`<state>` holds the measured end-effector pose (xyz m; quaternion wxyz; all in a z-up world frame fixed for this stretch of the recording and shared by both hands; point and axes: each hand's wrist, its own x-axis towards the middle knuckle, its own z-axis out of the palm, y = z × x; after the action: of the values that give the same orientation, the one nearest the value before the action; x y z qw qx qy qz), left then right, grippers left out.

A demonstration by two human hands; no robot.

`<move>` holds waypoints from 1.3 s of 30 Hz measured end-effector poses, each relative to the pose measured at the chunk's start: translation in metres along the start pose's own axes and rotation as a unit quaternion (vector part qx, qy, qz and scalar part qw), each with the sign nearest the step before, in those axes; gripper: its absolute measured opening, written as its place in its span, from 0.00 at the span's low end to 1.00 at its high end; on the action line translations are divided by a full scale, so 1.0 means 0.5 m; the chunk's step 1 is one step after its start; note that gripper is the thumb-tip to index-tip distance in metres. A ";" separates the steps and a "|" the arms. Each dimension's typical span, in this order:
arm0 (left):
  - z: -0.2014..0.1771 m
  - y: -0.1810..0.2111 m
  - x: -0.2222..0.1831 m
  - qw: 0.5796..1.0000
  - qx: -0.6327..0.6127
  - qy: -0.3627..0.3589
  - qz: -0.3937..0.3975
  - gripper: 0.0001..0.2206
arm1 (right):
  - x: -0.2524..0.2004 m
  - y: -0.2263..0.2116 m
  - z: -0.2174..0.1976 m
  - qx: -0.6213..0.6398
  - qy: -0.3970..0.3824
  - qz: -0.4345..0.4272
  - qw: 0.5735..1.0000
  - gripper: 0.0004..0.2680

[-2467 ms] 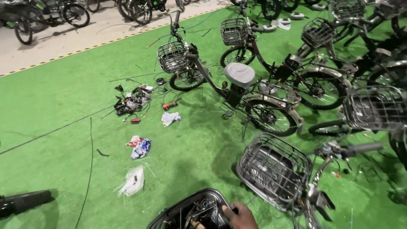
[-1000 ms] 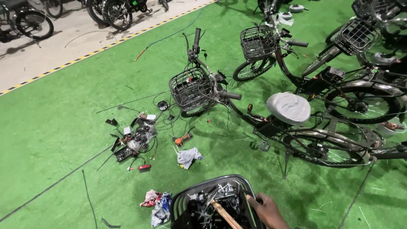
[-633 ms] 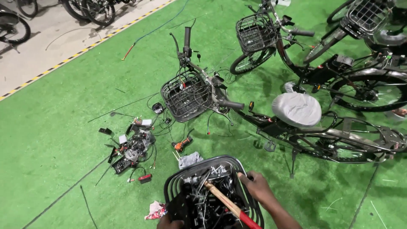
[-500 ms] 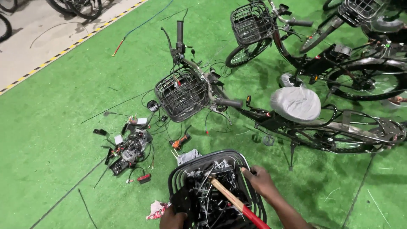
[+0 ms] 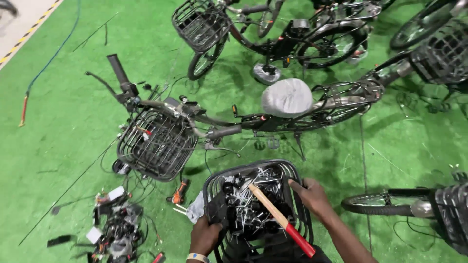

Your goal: Securing the battery compartment and adjusting the seat on an electric bicycle using a screwdriver.

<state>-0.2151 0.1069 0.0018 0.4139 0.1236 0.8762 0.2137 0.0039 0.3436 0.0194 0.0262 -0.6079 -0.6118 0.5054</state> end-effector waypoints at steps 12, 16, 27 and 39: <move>-0.025 0.087 0.094 0.989 0.053 -0.117 0.068 0.14 | -0.100 -0.016 0.004 0.066 0.134 0.118 0.982 0.30; -0.008 0.088 0.126 0.987 0.080 -0.120 0.068 0.17 | -0.081 0.014 0.004 0.080 0.122 0.138 0.980 0.32; 0.054 0.113 0.183 0.991 0.082 -0.109 0.001 0.22 | 0.082 0.085 -0.033 0.082 0.066 0.087 0.991 0.17; 0.211 0.121 0.244 0.993 0.082 -0.038 -0.078 0.20 | 0.187 0.051 -0.147 0.016 0.005 0.167 0.986 0.22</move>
<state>-0.2070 0.2369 -0.1111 0.4511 0.0963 0.8812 0.1032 0.0457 0.4525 -0.0160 -0.0457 -0.7037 -0.4937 0.5089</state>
